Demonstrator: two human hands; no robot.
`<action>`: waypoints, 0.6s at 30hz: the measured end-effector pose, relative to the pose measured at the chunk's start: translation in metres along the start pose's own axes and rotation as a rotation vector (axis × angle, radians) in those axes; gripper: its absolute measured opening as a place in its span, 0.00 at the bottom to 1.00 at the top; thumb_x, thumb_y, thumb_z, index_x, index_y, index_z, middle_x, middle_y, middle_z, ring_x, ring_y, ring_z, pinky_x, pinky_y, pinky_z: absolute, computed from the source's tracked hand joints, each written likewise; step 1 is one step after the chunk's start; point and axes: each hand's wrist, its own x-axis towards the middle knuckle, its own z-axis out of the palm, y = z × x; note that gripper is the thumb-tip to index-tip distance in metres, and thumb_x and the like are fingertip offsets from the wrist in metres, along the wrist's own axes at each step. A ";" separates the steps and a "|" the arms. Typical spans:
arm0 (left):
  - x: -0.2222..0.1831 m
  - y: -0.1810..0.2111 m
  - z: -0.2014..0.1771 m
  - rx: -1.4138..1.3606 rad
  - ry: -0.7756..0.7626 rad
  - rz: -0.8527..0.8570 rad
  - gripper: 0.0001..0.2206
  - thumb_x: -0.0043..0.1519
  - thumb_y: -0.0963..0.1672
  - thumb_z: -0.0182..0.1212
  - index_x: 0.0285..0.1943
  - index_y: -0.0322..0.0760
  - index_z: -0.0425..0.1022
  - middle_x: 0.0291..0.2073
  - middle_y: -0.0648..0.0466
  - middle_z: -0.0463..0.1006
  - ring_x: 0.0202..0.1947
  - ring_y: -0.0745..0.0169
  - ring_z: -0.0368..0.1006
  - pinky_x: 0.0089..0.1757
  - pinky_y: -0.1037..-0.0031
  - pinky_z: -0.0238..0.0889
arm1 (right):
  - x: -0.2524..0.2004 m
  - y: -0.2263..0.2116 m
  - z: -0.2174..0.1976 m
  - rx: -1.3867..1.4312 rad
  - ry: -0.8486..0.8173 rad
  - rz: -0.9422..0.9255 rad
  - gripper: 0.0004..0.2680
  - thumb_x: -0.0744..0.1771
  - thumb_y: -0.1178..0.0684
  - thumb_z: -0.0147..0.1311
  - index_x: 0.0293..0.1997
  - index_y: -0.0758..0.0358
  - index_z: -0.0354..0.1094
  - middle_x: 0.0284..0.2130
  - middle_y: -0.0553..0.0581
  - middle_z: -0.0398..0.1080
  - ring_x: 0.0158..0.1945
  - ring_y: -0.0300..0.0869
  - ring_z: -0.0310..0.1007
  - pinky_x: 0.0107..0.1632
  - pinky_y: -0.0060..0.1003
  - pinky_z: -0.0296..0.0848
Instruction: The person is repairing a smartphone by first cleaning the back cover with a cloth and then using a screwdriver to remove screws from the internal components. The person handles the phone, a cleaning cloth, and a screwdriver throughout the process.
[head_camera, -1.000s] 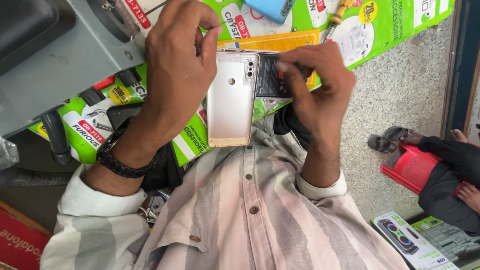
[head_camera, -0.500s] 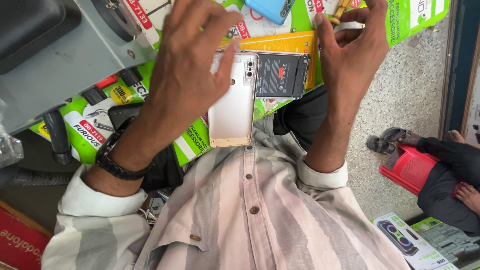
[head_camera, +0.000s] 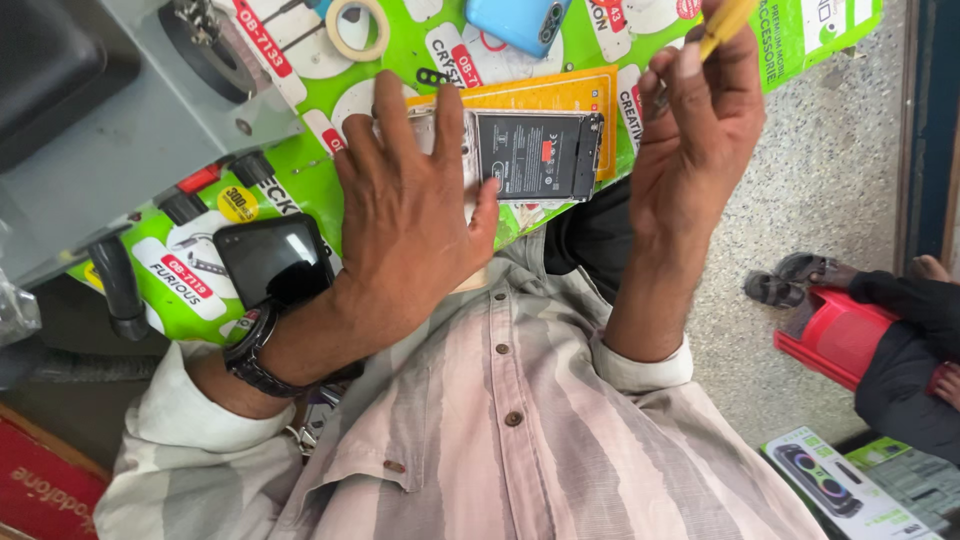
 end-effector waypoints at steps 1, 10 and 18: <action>-0.001 -0.002 0.001 -0.029 0.030 0.005 0.33 0.60 0.48 0.67 0.69 0.24 0.59 0.62 0.28 0.53 0.54 0.32 0.60 0.51 0.47 0.60 | -0.006 0.001 0.004 0.056 0.003 -0.006 0.09 0.75 0.63 0.53 0.64 0.65 0.63 0.47 0.55 0.67 0.48 0.37 0.72 0.54 0.32 0.75; 0.006 -0.015 -0.025 -0.175 0.168 0.052 0.26 0.65 0.43 0.66 0.67 0.27 0.58 0.56 0.37 0.55 0.56 0.38 0.62 0.55 0.54 0.61 | -0.025 0.017 0.030 0.202 -0.079 -0.197 0.03 0.77 0.59 0.49 0.56 0.61 0.60 0.51 0.53 0.65 0.56 0.38 0.73 0.63 0.33 0.73; -0.010 0.009 -0.033 0.152 -0.112 0.006 0.42 0.49 0.59 0.72 0.65 0.30 0.62 0.60 0.32 0.56 0.46 0.37 0.61 0.40 0.52 0.60 | -0.020 0.031 0.025 0.100 -0.051 -0.253 0.03 0.77 0.60 0.51 0.56 0.62 0.60 0.52 0.53 0.66 0.55 0.39 0.72 0.62 0.33 0.72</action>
